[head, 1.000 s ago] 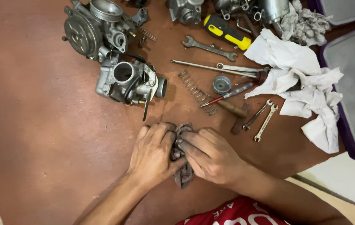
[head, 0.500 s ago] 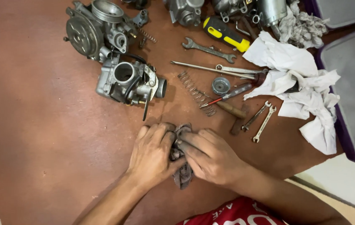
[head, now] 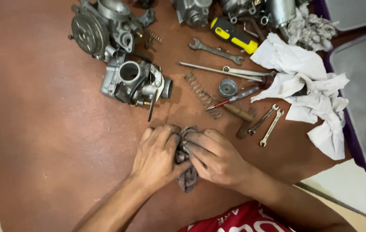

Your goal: Cleaning carburetor components with a rag on a workbench.

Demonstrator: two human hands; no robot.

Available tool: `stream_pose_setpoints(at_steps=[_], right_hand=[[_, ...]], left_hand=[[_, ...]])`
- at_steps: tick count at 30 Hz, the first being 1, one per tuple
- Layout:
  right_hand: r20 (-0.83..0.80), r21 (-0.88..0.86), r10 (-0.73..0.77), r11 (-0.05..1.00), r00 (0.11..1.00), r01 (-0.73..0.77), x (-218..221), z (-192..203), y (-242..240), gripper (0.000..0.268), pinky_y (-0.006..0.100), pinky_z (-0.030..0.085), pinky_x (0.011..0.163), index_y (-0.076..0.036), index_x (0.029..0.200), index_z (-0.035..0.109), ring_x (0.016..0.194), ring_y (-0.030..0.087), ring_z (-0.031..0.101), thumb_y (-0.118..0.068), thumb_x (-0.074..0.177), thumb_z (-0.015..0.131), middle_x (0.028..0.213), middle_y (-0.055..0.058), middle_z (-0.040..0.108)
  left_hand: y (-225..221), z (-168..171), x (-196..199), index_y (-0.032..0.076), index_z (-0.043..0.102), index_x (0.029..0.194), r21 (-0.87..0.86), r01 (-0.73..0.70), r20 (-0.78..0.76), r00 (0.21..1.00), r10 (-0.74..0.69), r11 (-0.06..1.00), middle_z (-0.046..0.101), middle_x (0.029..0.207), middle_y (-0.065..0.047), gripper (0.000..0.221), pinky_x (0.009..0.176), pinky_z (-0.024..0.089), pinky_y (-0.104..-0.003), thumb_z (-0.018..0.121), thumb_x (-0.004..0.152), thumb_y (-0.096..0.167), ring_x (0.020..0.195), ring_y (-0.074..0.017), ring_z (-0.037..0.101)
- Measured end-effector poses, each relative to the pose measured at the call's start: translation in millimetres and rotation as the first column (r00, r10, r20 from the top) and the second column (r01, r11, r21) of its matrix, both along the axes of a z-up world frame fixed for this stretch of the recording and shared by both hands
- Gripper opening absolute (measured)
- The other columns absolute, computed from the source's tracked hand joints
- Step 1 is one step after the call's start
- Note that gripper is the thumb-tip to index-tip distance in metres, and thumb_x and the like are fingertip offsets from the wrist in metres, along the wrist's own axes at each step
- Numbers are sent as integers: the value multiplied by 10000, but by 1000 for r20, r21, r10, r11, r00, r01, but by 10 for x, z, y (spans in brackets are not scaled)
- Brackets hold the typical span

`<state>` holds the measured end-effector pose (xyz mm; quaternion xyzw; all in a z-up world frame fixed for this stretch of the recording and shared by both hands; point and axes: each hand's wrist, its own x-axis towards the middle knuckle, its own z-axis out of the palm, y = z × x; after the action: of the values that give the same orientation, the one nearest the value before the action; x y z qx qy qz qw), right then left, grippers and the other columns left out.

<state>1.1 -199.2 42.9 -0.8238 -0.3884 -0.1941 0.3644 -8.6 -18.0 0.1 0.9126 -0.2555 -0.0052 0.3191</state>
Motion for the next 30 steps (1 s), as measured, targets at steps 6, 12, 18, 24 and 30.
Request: stream_pose_setpoints(at_steps=[6,12,18,24,30], right_hand=[[-302,-60,-119,993,946,106,-130,-70,-216,279,304,543,747,31,1044,696,833,221,642,76,778,768,1090,114,677],[-278,11,-79,996,957,85,-191,-51,-227,315,295,543,705,53,1062,666,797,225,637,119,770,766,1064,141,675],[-279,-51,-78,996,957,66,-117,1,-139,297,351,543,793,79,1067,677,878,287,627,84,779,750,1138,184,648],[-191,-185,-104,980,976,68,-225,-136,-223,332,381,541,892,74,1142,687,975,301,635,25,820,752,1211,188,644],[-209,-145,-62,989,976,32,-209,-38,-205,323,364,533,842,95,1111,657,886,286,618,86,797,734,1194,199,620]], left_hand=[[8,50,-5,-4,684,1162,17,60,-116,992,-57,998,604,1267,-128,779,985,379,-435,914,578,457,1054,-267,591],[20,72,6,44,694,1160,48,67,-82,995,-63,997,631,1209,-77,594,871,398,-381,841,693,380,951,-220,576],[20,94,6,75,730,1064,4,47,-40,998,-46,999,629,1154,-63,462,863,398,-376,838,677,304,941,-230,564],[32,114,25,89,722,1102,-14,55,-45,997,-55,998,628,1178,-54,479,866,408,-380,804,696,330,955,-240,573],[37,86,15,91,712,1084,-13,59,-47,997,-59,998,618,1160,-56,465,862,403,-395,817,692,317,930,-244,561]])
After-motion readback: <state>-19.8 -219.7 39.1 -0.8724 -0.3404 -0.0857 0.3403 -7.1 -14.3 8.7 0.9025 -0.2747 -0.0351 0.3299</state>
